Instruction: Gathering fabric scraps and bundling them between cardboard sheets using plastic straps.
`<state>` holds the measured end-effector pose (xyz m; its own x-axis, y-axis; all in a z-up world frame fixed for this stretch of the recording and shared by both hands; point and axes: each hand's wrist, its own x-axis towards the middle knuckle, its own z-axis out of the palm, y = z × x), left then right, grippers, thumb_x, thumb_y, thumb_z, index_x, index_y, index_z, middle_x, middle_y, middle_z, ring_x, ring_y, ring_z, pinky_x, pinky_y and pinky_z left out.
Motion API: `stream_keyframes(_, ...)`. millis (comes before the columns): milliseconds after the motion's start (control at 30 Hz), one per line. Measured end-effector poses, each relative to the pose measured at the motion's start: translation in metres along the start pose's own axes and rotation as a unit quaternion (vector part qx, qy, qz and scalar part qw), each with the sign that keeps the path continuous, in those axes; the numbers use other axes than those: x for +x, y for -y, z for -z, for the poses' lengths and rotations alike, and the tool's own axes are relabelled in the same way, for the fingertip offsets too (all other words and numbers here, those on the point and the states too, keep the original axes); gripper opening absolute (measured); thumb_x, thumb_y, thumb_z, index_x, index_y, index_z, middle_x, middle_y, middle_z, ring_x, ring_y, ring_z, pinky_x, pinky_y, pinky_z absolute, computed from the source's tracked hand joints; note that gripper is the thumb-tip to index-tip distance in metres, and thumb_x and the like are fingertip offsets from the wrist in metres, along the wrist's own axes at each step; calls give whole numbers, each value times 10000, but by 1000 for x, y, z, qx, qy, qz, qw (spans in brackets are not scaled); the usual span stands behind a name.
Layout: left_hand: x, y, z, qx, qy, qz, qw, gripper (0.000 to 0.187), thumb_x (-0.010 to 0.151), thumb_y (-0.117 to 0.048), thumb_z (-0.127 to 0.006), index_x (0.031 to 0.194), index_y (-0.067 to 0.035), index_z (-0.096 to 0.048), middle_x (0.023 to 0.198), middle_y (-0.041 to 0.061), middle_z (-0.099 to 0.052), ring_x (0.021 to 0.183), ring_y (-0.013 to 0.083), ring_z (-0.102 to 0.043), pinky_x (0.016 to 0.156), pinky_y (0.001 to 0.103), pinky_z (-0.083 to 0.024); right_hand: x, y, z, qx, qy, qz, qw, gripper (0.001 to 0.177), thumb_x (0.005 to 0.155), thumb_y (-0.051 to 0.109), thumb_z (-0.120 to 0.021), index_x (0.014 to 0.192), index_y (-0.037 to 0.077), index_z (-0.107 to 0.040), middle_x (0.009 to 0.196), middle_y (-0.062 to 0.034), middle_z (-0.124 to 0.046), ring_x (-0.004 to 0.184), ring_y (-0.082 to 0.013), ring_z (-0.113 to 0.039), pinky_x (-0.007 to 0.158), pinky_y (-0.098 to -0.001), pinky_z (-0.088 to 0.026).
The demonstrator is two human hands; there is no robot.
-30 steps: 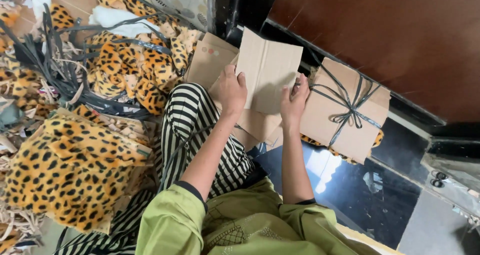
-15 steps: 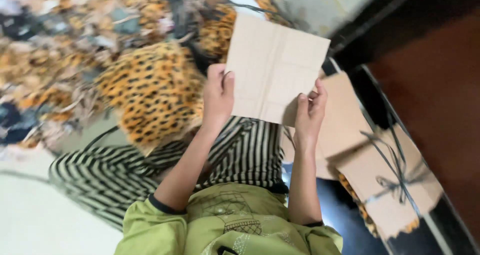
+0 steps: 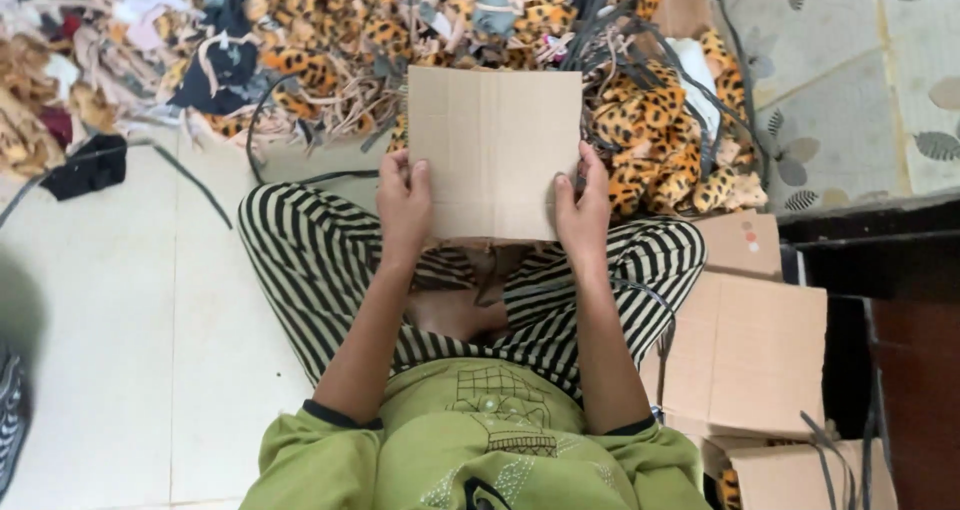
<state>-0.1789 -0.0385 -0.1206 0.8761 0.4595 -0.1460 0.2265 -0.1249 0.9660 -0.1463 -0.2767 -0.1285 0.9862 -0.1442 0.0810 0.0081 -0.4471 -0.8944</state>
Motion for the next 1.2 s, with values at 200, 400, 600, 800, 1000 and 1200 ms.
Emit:
stream_keyframes(200, 2, -16, 4, 145, -27, -175, 973, 606, 1016, -97, -649, 1520, 18, -332, 1449, 310, -441, 1392, 497, -408, 1158, 619, -334, 13, 4, -6, -143, -15, 109, 984, 616, 960, 45, -691, 1524, 116, -453, 1369, -139, -448, 1288, -395, -523, 1090, -498, -441)
stream_keyframes(400, 28, -3, -34, 443, 55, -429, 785, 628, 1055, -282, -689, 1603, -151, -413, 1703, 129, -174, 1560, 374, -51, 1183, 660, 4, 17, 52, -31, -327, 146, 193, 914, 524, 1147, 329, -358, 1658, 265, -264, 1723, -73, -44, 1564, -383, -9, 1247, -619, -69)
stream_keyframes(600, 48, 35, -62, 466, 115, -444, 757, 695, 1001, -415, -636, 1600, -163, -389, 1670, 41, -322, 1541, 298, -217, 1174, 722, -55, 40, 8, -44, -403, 236, 161, 870, 594, 1119, 398, -368, 1671, 258, -201, 1734, -11, -39, 1579, -314, 12, 1255, -578, -10)
stream_keyframes(800, 35, -14, -51, 513, 263, -330, 747, 723, 1030, -208, -570, 1626, -338, -182, 1689, 187, -72, 1534, 422, -49, 1150, 744, 49, -17, 52, 15, -195, 207, 282, 916, 210, 1074, 121, -497, 1047, 1, -668, 971, -128, -649, 874, -230, -604, 799, -346, -532)
stream_keyframes(1000, 38, 16, -68, 464, 187, -409, 763, 1059, 658, 320, -569, 1523, -285, -479, 1641, 279, -229, 1500, 547, -170, 1111, 826, -20, -108, 25, 25, -406, 489, 284, 718, 374, 796, -92, -689, 1104, 97, -591, 624, -29, -545, 486, -192, -457, 385, -368, -315)
stream_keyframes(1200, 32, 4, -67, 414, 231, -363, 802, 566, 918, -88, -656, 1405, -365, -577, 1661, 226, -116, 1513, 536, -46, 1145, 772, 58, -30, 87, 28, -292, 396, 169, 854, 351, 1110, 262, -490, 786, 147, -562, 659, 29, -583, 534, -104, -548, 481, -234, -474)
